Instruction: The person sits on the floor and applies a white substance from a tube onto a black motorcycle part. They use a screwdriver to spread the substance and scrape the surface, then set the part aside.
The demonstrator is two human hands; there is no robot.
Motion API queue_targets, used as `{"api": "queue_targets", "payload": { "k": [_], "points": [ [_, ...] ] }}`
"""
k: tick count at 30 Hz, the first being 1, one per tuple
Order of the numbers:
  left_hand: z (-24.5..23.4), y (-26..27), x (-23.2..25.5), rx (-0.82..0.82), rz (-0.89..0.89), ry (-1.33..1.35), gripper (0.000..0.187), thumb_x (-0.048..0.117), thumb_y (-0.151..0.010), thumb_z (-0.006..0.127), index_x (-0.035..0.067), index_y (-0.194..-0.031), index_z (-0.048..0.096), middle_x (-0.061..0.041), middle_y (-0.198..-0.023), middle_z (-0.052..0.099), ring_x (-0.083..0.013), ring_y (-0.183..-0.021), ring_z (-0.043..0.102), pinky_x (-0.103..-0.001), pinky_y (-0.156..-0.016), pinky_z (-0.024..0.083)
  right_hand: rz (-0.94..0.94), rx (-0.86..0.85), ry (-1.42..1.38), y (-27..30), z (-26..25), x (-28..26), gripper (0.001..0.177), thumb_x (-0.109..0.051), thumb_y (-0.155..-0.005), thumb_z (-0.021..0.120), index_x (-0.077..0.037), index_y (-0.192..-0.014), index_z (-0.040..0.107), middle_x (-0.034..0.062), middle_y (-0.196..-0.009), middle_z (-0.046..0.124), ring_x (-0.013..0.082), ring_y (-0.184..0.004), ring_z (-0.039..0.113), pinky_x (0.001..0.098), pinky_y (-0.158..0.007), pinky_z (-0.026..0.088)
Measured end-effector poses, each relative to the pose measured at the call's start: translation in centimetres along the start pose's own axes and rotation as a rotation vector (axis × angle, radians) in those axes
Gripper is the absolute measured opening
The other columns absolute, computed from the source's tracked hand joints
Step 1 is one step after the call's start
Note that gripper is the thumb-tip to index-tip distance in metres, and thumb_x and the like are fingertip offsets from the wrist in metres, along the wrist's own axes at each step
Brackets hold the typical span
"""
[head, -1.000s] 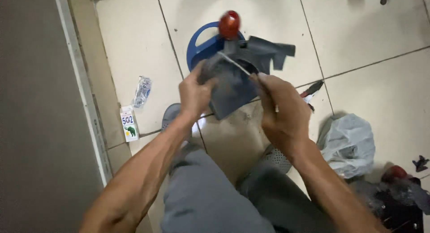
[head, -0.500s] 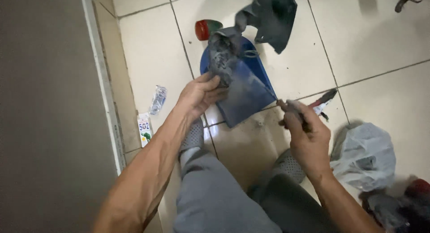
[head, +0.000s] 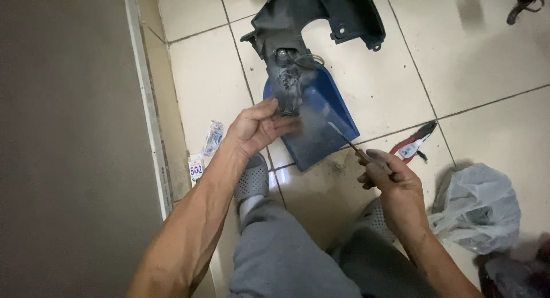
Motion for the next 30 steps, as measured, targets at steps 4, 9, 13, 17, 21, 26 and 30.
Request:
{"api": "queue_targets", "payload": {
  "k": [4,9,13,17,21,26,30],
  "points": [
    [0.7,0.2,0.2,-0.021,-0.015,0.001,0.011,0.004,-0.090,0.069,0.009,-0.096,0.077,-0.024,-0.106,0.075,-0.0464,-0.107,0.070,-0.065,-0.099,0.051,0.007,-0.021,-0.075,-0.5,-0.4,0.7,0.041,0.005,-0.097,0.055,0.010,-0.137,0.054,0.0312,-0.114,0.065,0.0296,-0.086,0.064,0.0393,-0.077,0.050],
    [2.5,0.8,0.1,0.044,0.018,-0.047,0.014,-0.001,-0.086,0.072,0.009,-0.093,0.077,-0.024,-0.103,0.076,-0.0464,-0.102,0.071,-0.065,-0.096,0.052,-0.030,-0.067,0.023,0.2,-0.4,-2.1,0.039,0.001,-0.096,0.057,0.007,-0.134,0.059,0.0323,-0.117,0.067,0.0348,-0.092,0.069,0.0422,-0.082,0.052],
    [3.5,0.6,-0.7,0.074,0.052,-0.169,0.027,-0.002,-0.086,0.073,0.012,-0.109,0.073,-0.022,-0.105,0.076,-0.0425,-0.099,0.074,-0.065,-0.097,0.052,-0.637,0.028,0.394,1.0,0.4,-4.7,0.030,0.007,-0.092,0.069,0.002,-0.122,0.069,0.0248,-0.104,0.073,0.0343,-0.089,0.075,0.0412,-0.077,0.059],
    [6.5,1.7,-1.2,0.165,0.098,-0.339,0.047,-0.003,-0.085,0.076,0.010,-0.129,0.067,-0.022,-0.108,0.074,-0.0391,-0.101,0.074,-0.056,-0.094,0.058,-1.079,0.034,0.635,1.5,2.4,-9.7,0.023,0.002,-0.097,0.067,-0.005,-0.118,0.073,0.0207,-0.106,0.074,0.0359,-0.091,0.075,0.0406,-0.074,0.061],
    [9.1,2.7,-2.4,0.261,0.147,-0.444,0.053,-0.002,-0.081,0.080,0.010,-0.131,0.067,-0.021,-0.105,0.075,-0.0357,-0.097,0.076,-0.051,-0.089,0.063,-1.232,0.079,0.651,0.8,4.6,-11.5,0.022,0.000,-0.100,0.065,0.001,-0.120,0.070,0.0237,-0.107,0.073,0.0450,-0.095,0.072,0.0450,-0.069,0.060],
    [10.7,4.1,-2.4,0.325,0.186,-0.657,0.065,0.008,-0.080,0.080,0.009,-0.142,0.058,-0.017,-0.109,0.074,-0.0298,-0.104,0.073,-0.047,-0.092,0.063,-1.233,0.124,0.765,0.0,5.7,-11.4,0.018,0.001,-0.099,0.069,-0.002,-0.116,0.073,0.0204,-0.103,0.073,0.0378,-0.090,0.074,0.0425,-0.078,0.061],
    [10.6,3.7,-2.1,0.341,0.260,-0.690,0.062,0.007,-0.083,0.078,0.007,-0.141,0.058,-0.024,-0.112,0.071,-0.0330,-0.105,0.072,-0.048,-0.089,0.063,-1.109,0.074,0.779,-0.4,3.5,-10.4,0.016,-0.004,-0.100,0.068,-0.005,-0.114,0.075,0.0125,-0.095,0.073,0.0320,-0.086,0.074,0.0373,-0.072,0.060]
  ]
}}
Point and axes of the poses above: each hand's wrist, its own y-axis away from the middle knuckle, its own z-axis out of the palm, x = y × z, the point moved 1 cm from there along -y, towards the middle knuckle
